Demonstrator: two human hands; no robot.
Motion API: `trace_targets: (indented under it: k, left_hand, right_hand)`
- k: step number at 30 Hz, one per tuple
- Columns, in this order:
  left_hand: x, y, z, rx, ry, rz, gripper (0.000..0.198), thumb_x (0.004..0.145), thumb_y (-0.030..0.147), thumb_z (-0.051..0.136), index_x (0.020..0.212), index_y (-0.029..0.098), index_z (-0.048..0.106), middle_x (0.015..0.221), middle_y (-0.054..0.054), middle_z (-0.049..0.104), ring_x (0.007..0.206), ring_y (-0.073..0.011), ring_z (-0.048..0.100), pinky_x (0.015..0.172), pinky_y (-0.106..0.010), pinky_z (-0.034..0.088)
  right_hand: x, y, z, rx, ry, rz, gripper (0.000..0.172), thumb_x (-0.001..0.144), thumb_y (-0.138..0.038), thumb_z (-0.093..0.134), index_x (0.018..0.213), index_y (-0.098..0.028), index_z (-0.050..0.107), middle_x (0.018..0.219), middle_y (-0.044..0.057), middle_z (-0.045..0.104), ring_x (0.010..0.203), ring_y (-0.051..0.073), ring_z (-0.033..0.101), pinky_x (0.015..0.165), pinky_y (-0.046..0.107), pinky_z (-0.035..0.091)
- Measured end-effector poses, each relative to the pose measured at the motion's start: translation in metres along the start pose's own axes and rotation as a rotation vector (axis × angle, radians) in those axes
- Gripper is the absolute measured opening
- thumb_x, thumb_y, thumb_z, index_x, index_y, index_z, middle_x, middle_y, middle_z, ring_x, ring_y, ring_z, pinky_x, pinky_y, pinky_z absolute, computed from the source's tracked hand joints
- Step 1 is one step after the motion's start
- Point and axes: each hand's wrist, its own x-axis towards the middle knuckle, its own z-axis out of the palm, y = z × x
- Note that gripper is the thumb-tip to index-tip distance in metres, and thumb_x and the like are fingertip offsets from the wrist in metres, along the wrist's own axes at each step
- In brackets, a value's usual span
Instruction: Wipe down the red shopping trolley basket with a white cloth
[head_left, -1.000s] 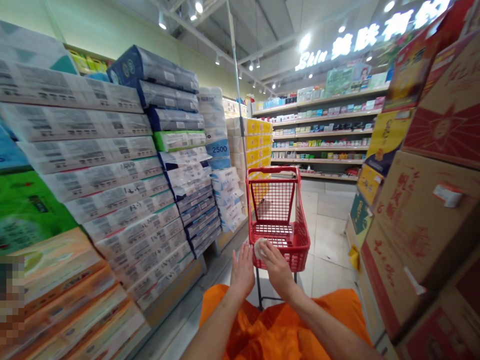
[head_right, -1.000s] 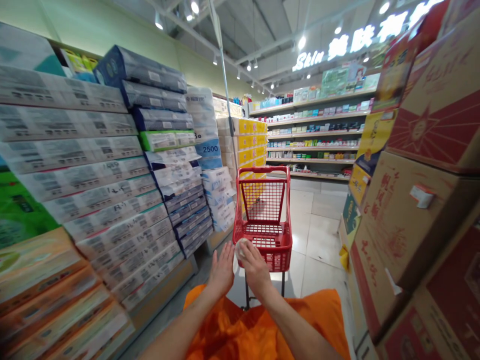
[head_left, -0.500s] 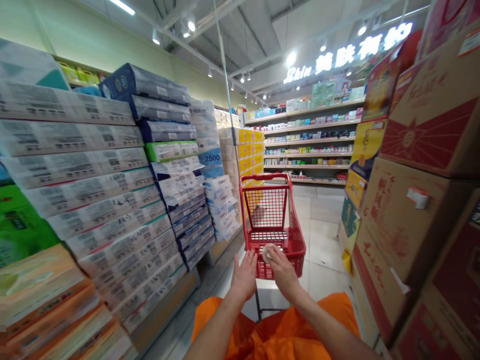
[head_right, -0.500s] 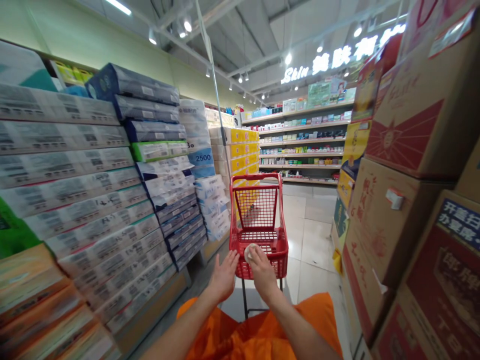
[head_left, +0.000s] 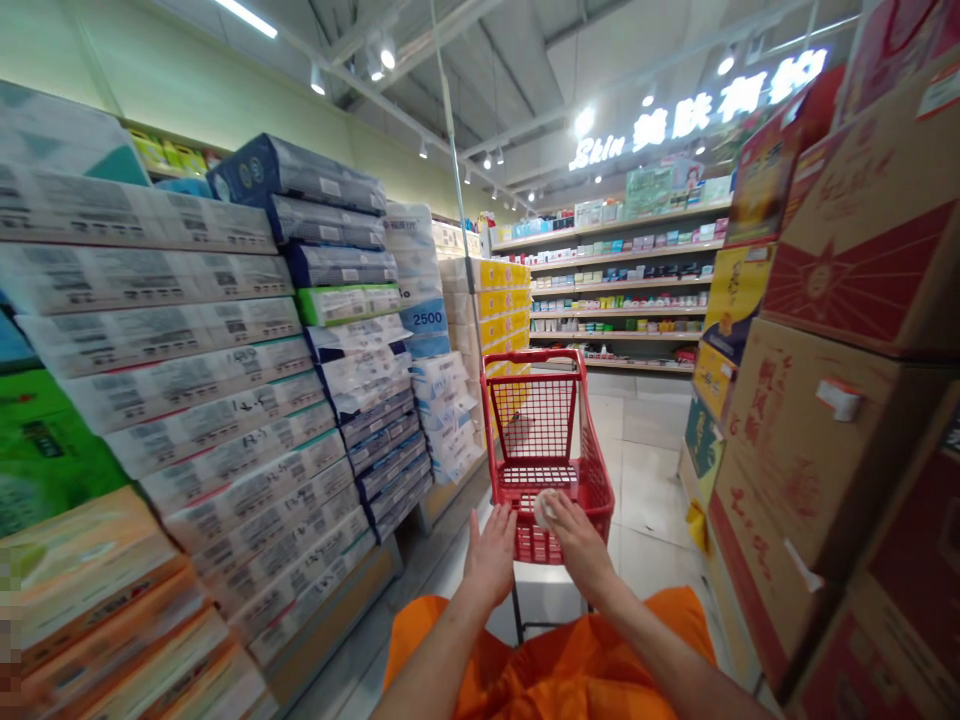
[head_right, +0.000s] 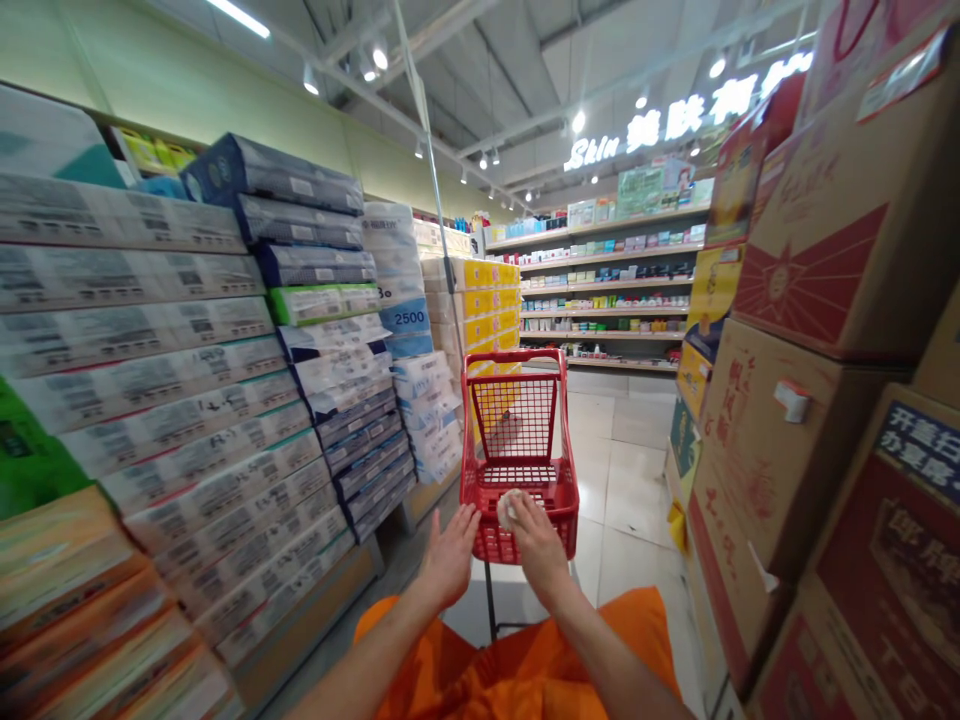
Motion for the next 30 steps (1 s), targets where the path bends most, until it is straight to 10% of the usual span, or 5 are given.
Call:
trace_targets:
  k: [5, 11, 18, 24, 30]
  left_hand:
    - [0.001, 0.002, 0.000, 0.002, -0.024, -0.025, 0.072, 0.067, 0.016, 0.037, 0.136, 0.008, 0.019, 0.144, -0.011, 0.016, 0.132, -0.0237, 0.012, 0.104, -0.055, 0.005]
    - [-0.002, 0.007, -0.011, -0.031, -0.057, -0.005, 0.072, 0.067, 0.016, 0.038, 0.136, 0.009, 0.020, 0.144, -0.009, 0.017, 0.132, -0.0223, 0.013, 0.104, -0.055, 0.003]
    - [0.000, 0.008, -0.009, -0.041, -0.048, -0.009, 0.075, 0.065, 0.016, 0.040, 0.136, 0.007, 0.019, 0.144, -0.011, 0.015, 0.132, -0.0238, 0.013, 0.104, -0.056, 0.002]
    - [0.000, 0.007, -0.006, -0.022, -0.039, 0.001, 0.071, 0.068, 0.018, 0.036, 0.136, 0.008, 0.020, 0.144, -0.009, 0.017, 0.132, -0.0226, 0.013, 0.104, -0.056, 0.003]
    - [-0.001, 0.008, -0.007, -0.038, -0.032, 0.009, 0.075, 0.065, 0.019, 0.040, 0.136, 0.006, 0.019, 0.143, -0.011, 0.018, 0.132, -0.0246, 0.014, 0.104, -0.056, 0.003]
  right_hand:
    - [-0.009, 0.034, -0.014, -0.100, 0.042, 0.207, 0.046, 0.080, -0.002, 0.032, 0.120, -0.017, 0.051, 0.127, 0.010, 0.047, 0.125, 0.024, 0.030, 0.094, 0.043, 0.040]
    - [0.009, -0.017, 0.009, -0.026, -0.047, 0.050, 0.047, 0.080, -0.002, 0.034, 0.119, -0.021, 0.052, 0.129, 0.003, 0.046, 0.124, 0.021, 0.033, 0.097, 0.036, 0.037]
    - [-0.012, 0.032, -0.013, -0.123, 0.010, 0.242, 0.045, 0.079, -0.003, 0.034, 0.118, -0.015, 0.052, 0.128, 0.010, 0.046, 0.126, 0.024, 0.028, 0.096, 0.041, 0.037]
    - [0.004, -0.015, 0.007, -0.035, -0.069, 0.020, 0.052, 0.077, 0.001, 0.032, 0.123, -0.018, 0.048, 0.131, 0.003, 0.044, 0.126, 0.020, 0.028, 0.098, 0.036, 0.036]
    - [-0.015, 0.038, -0.016, -0.140, -0.001, 0.231, 0.045, 0.080, -0.003, 0.032, 0.119, -0.014, 0.052, 0.128, 0.011, 0.046, 0.125, 0.025, 0.029, 0.094, 0.042, 0.038]
